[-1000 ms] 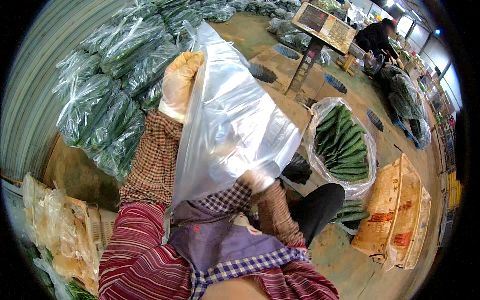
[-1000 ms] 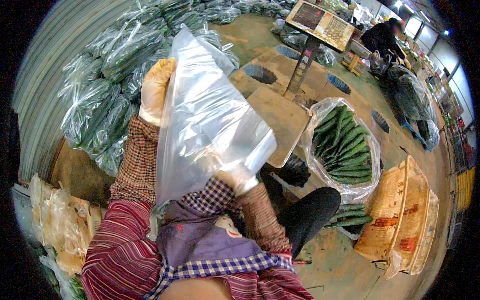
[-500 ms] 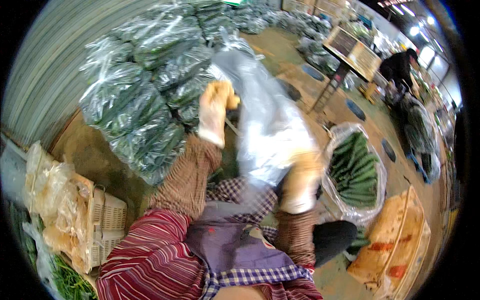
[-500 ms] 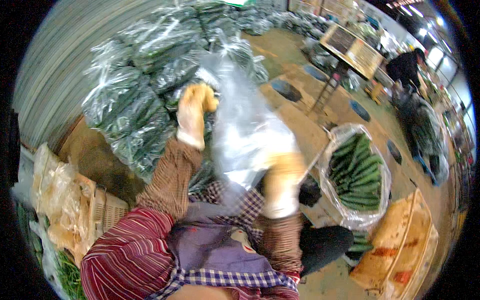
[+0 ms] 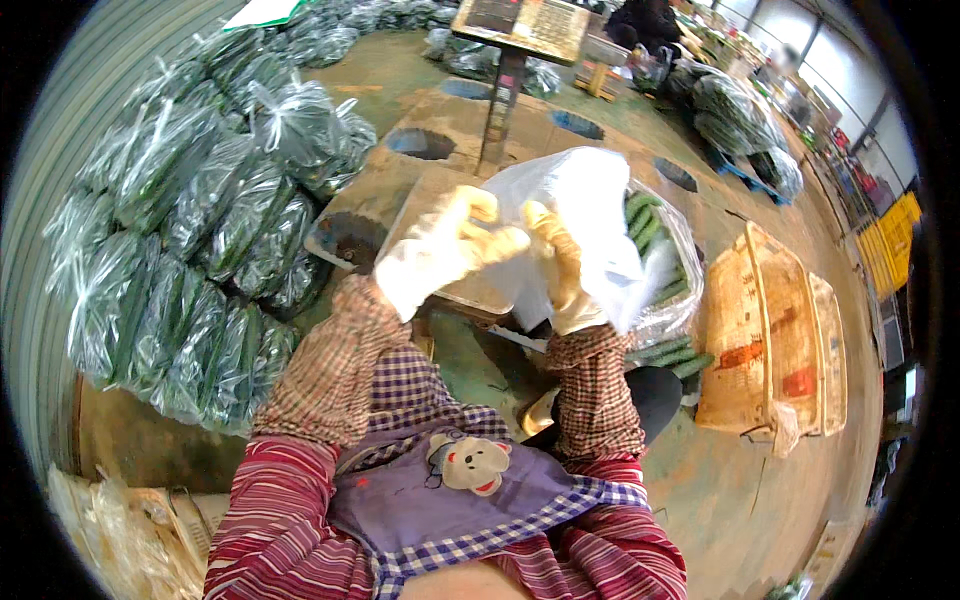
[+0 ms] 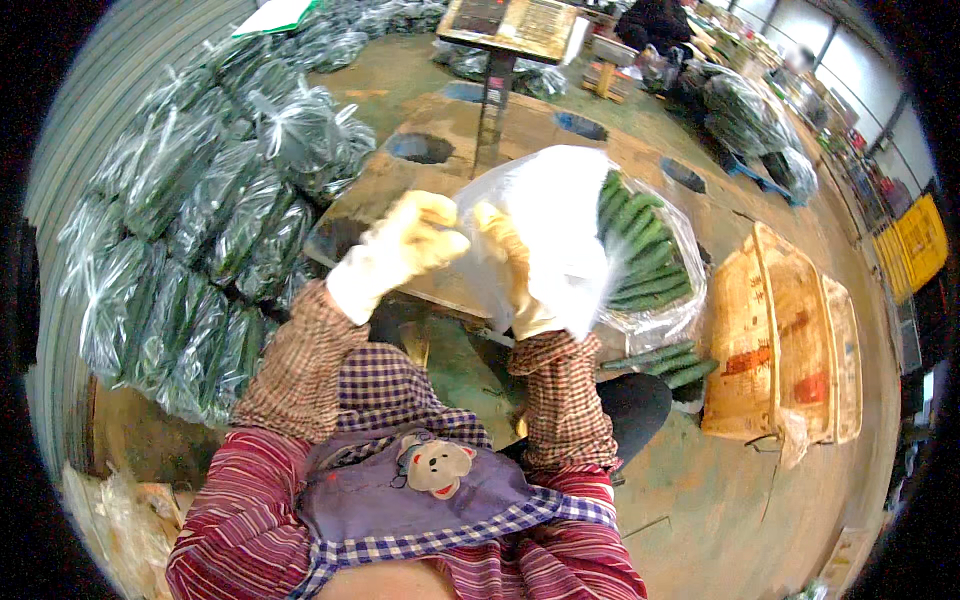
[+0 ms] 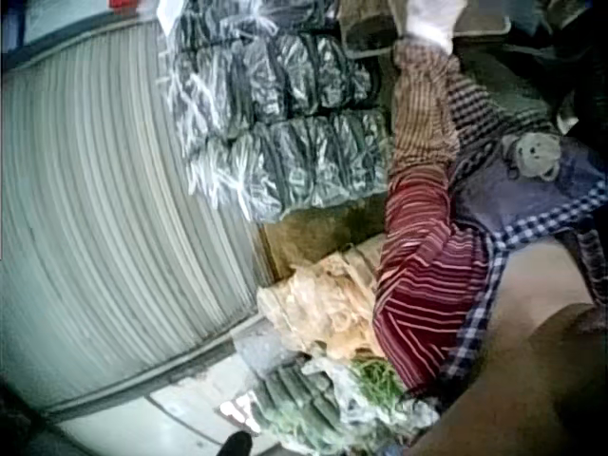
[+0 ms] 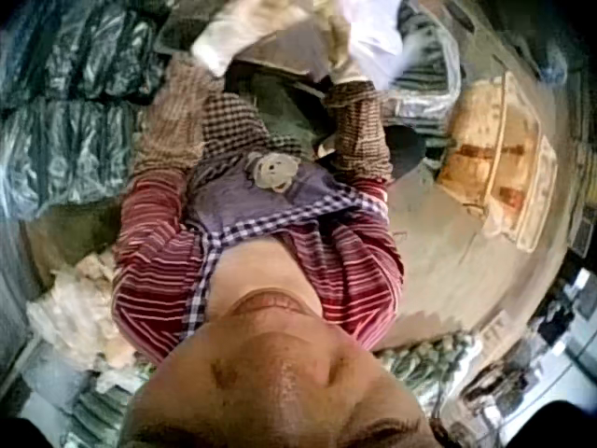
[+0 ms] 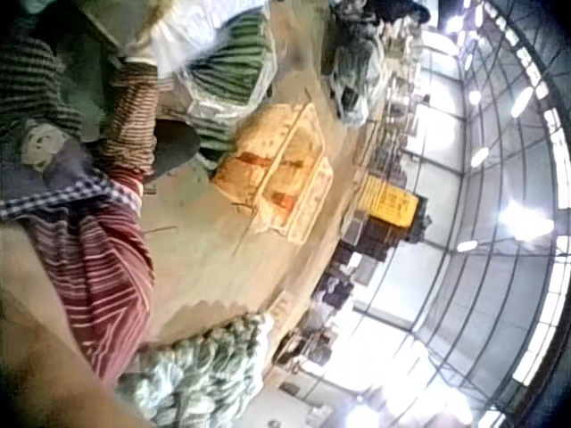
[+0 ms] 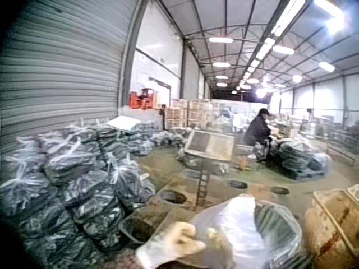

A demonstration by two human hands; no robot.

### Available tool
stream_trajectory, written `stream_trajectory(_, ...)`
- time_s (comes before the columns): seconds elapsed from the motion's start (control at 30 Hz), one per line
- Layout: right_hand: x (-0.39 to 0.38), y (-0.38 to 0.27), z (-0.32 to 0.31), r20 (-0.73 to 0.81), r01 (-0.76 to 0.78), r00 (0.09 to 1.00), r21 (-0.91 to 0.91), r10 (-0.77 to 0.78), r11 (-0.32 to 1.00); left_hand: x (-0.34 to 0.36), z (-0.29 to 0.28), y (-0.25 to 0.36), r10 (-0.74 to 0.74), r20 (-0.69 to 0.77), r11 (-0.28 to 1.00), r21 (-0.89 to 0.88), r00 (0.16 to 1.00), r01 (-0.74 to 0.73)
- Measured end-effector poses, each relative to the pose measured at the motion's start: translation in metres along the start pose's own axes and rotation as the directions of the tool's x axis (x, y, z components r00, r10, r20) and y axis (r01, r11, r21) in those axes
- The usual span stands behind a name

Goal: The person bags cucumbers by hand, placing them into plastic bags, weighing the bags on a scale, and moving them to crates.

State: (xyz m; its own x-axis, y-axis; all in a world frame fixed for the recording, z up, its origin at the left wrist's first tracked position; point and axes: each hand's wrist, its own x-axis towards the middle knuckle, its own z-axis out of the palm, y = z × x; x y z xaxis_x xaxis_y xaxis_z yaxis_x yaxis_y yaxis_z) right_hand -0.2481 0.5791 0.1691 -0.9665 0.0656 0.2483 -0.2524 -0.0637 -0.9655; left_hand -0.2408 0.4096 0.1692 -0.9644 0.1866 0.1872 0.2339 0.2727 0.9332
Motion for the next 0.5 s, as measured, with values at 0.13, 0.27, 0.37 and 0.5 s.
stream_trajectory(0.13, -0.003, -0.022, -0.018, 0.17, 0.332, 0.942, -0.577, -0.288, 0.746, 0.02, 0.017, -0.019, 0.002, 0.229, 0.935, -0.346, 0.973, 0.08)
stream_trajectory(0.27, 0.034, 0.051, -0.092, -0.087, -0.176, 0.984, -0.264, 0.158, 0.948, 0.028, -0.039, -0.037, -0.024, -0.058, 0.563, -0.826, 0.998, -0.035)
stream_trajectory(0.37, 0.055, 0.116, -0.218, -0.392, -0.402, 0.911, -0.778, 0.127, 0.483, 0.043, -0.129, -0.087, 0.016, -0.132, 0.212, -0.968, 0.991, -0.133)
stream_trajectory(0.5, 0.04, 0.075, -0.165, 0.133, -0.033, 0.952, -0.852, 0.276, 0.522, 0.07, -0.08, -0.029, -0.111, -0.289, 0.683, -0.718, 0.951, -0.139)
